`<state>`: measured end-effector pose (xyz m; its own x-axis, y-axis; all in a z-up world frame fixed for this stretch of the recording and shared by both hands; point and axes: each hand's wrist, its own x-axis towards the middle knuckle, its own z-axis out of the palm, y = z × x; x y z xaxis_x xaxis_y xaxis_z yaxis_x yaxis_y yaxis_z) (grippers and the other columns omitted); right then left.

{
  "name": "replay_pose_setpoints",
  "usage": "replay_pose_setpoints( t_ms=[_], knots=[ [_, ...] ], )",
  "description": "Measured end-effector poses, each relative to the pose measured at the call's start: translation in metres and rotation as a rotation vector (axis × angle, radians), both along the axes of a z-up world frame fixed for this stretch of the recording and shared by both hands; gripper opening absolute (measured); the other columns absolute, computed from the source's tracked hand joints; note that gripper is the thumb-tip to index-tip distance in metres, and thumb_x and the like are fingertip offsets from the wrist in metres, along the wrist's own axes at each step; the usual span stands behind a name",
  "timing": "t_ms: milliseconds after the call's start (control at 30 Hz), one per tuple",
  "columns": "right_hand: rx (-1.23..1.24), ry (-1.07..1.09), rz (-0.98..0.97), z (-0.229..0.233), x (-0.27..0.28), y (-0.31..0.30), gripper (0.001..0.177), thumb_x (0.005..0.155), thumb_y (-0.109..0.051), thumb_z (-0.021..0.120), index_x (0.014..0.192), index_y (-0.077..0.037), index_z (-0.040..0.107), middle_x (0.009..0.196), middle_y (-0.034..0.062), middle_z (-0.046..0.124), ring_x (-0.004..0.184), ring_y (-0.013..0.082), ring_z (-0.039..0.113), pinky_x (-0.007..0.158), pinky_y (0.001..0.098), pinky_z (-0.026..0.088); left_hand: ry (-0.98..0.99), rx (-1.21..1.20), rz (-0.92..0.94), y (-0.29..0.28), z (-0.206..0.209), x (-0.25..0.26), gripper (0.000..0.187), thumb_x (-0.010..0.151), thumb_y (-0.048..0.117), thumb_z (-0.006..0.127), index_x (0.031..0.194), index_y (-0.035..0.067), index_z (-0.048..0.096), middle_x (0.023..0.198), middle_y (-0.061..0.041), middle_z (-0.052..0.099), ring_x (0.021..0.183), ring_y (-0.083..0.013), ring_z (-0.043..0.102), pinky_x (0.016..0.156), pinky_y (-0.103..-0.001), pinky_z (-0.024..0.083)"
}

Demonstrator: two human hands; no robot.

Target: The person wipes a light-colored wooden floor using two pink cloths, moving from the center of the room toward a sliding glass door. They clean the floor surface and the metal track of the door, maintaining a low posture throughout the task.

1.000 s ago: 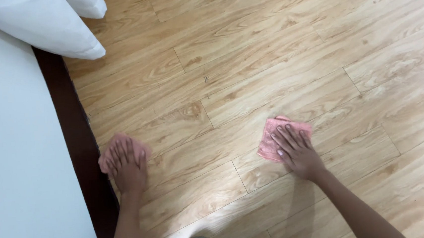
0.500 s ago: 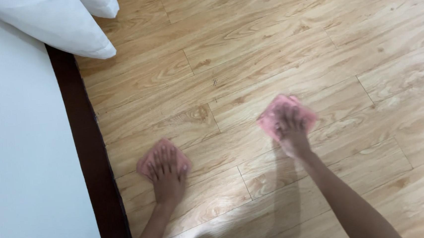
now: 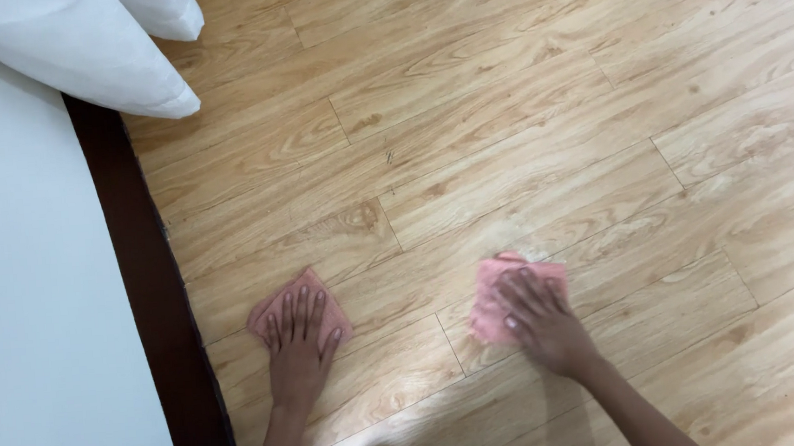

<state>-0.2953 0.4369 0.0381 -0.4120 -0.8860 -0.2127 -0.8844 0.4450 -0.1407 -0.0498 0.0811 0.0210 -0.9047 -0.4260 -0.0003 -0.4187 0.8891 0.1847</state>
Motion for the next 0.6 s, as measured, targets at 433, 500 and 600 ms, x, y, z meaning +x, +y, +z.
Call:
replay_pose_setpoints(
  t_ms=[433,500,600],
  knots=[
    [-0.346,0.262,-0.02,-0.009,-0.027,0.015,0.062,0.104,-0.032,0.03,0.164,-0.017,0.026,0.172,0.006,0.022,0.161,0.0274,0.015,0.127,0.0445,0.01,-0.039,0.008,0.516,-0.103,-0.033,-0.01,0.071,0.101,0.054,0.027,0.163,0.023,0.015,0.17,-0.007,0.011,0.156,-0.0322,0.007,0.124,-0.051,-0.002],
    [-0.343,0.252,-0.084,-0.014,-0.027,0.016,0.06,0.104,-0.034,0.032,0.162,-0.02,0.032,0.171,0.0045,0.027,0.16,0.0236,0.019,0.127,0.0441,0.012,0.161,-0.177,0.497,-0.073,-0.034,0.002,0.068,0.103,0.048,0.039,0.162,0.015,0.03,0.166,-0.016,0.029,0.152,-0.0428,0.021,0.123,-0.06,0.009],
    [-0.304,0.243,-0.151,-0.021,-0.028,0.017,0.058,0.104,-0.038,0.031,0.161,-0.027,0.033,0.171,-0.0016,0.028,0.16,0.0216,0.022,0.126,0.0464,0.016,0.069,-0.2,0.429,-0.013,-0.006,0.054,0.073,0.1,0.046,0.038,0.164,0.015,0.019,0.169,-0.014,0.02,0.156,-0.0372,0.015,0.127,-0.051,0.007]
  ],
)
